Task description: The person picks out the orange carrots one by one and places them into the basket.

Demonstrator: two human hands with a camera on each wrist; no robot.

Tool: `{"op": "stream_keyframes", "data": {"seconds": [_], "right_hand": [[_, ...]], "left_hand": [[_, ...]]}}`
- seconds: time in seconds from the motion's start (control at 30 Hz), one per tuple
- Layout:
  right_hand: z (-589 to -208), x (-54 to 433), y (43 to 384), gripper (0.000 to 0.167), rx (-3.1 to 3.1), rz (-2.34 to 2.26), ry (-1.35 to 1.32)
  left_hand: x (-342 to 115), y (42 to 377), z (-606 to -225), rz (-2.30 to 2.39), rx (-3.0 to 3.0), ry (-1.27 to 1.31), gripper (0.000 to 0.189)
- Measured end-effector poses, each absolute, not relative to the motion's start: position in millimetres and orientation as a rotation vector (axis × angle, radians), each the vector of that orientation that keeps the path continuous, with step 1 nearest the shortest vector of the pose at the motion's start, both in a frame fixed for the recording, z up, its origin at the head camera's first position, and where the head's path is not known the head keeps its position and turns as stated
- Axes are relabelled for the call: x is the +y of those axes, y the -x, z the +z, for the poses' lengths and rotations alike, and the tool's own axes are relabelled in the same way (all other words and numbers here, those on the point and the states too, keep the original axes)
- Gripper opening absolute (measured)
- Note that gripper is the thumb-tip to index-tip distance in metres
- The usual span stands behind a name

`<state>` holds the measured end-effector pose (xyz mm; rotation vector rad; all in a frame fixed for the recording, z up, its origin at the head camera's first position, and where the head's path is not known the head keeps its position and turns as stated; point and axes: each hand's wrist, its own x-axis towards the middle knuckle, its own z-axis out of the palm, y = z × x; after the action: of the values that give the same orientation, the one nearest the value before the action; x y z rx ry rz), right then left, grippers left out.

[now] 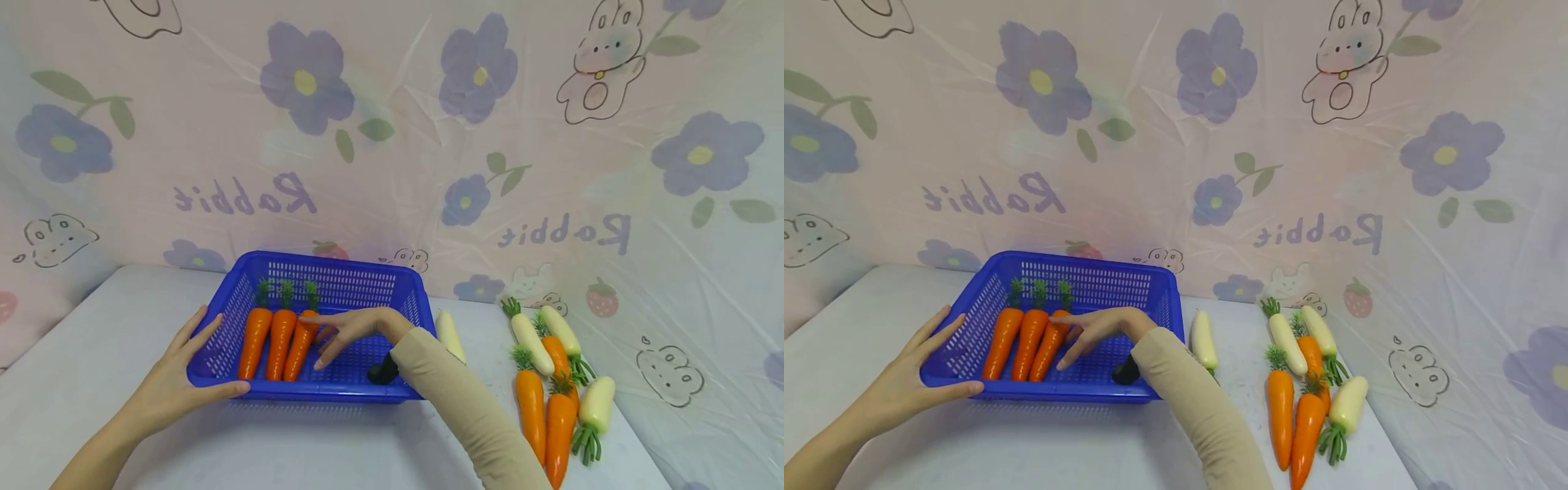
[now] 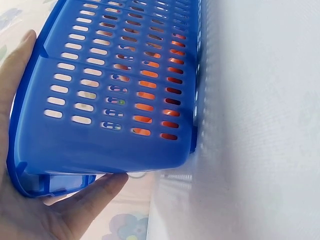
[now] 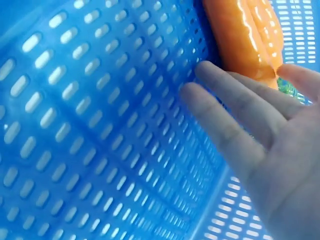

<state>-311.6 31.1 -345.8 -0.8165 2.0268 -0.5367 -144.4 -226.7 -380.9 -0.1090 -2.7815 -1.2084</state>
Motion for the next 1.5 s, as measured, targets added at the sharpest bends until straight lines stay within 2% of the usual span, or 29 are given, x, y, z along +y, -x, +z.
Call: {"op": "stream_keyframes", "data": {"seconds": [0.3,0.6,1.13,1.5], "right_hand": [[-338.5,35.7,308.8,0.090,2.071,-0.481,0.836],[-313.9,48.0,309.8,0.074,2.123,-0.598,1.010],[-285.9,81.2,286.6,0.064,2.244,-0.726,1.036],[-280.3,102.8,266.9,0.061,2.356,-0.820,1.123]], "left_hand": [[-225.6,145.0,-382.6,-1.213,-2.796,0.105,0.108],[-229.6,145.1,-381.5,-1.203,-2.778,0.124,0.108],[-231.1,145.5,-382.2,-1.225,-2.775,0.117,0.107],[-230.0,146.4,-384.4,-1.204,-2.800,0.120,0.106]]}}
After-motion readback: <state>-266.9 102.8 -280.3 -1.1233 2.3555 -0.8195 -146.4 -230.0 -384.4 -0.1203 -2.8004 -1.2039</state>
